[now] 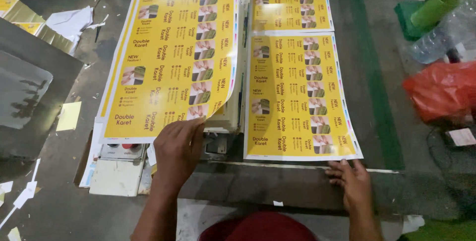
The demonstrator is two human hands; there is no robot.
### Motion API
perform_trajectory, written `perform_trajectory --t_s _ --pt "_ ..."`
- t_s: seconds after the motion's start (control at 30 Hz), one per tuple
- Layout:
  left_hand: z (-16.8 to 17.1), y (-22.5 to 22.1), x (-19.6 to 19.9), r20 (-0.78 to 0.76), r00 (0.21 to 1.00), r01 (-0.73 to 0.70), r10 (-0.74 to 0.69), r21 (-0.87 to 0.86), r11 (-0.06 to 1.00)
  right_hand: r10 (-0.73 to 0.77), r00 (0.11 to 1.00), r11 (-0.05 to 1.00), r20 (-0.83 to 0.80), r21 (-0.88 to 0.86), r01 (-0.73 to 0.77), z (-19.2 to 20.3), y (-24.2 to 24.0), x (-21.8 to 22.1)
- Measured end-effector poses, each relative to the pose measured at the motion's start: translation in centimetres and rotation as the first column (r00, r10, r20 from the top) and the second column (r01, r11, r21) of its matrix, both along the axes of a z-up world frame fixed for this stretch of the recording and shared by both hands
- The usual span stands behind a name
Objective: Inspecting and organizing stacks of printed product labels on a production table.
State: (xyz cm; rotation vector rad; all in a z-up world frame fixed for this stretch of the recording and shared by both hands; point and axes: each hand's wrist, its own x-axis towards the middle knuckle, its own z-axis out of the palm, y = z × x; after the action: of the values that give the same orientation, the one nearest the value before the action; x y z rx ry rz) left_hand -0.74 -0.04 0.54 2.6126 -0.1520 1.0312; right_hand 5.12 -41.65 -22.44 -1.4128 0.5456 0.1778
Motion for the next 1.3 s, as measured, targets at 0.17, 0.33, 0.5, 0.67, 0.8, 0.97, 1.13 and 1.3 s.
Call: perform_trajectory --t_s 0.17,0.33,0.5,0.67,0.8,0.97,1.13,1.3 --pt "-1.3 -1.0 -0.3 0.012 0.984 0.178 -0.178 -0.058 0.982 0.034 0.999 0.999 0.04 -0.025 -0.033 2.2 1.0 -2.5" --pt "-3.0 -6.7 -0.1 -0.012 0.93 0.365 -0.366 -0.055 0.929 0.251 0.965 0.967 0.071 0.024 -0.253 3.5 5.0 -3.5" --pt "-4.4 -11.8 -0.3 -0.043 0.853 0.515 -0.52 -0.093 0.852 0.438 0.812 0.872 0.387 0.038 -0.488 -0.2 7.2 -5.1" --pt "-6.2 -13.0 -1.1 -0.215 0.781 0.579 -0.586 -0.1 0.809 0.055 0.998 0.932 0.04 0.355 -0.066 0.5 8.3 -5.1" --pt "-3.2 -10.8 -1.7 -0.222 0.738 0.617 -0.637 -0.161 0.77 0.124 0.963 0.952 0.238 0.246 -0.183 1.2 5.6 -4.1" --pt "-5.2 -6.3 -0.7 -0.165 0.939 0.312 -0.301 0.045 0.949 -0.038 0.967 0.989 0.251 0.145 0.001 -1.5 0.1 -4.2" --pt "-5.5 -1.1 2.0 -0.064 0.998 -0.019 0.025 0.091 0.996 -0.089 0.977 0.996 0.193 0.027 0.085 -6.2 -6.8 -5.4" --pt "-8.4 0.9 2.6 -0.069 0.986 -0.143 0.152 0.121 0.982 -0.053 0.992 0.978 0.113 -0.194 0.074 -4.9 -9.7 -7.3"
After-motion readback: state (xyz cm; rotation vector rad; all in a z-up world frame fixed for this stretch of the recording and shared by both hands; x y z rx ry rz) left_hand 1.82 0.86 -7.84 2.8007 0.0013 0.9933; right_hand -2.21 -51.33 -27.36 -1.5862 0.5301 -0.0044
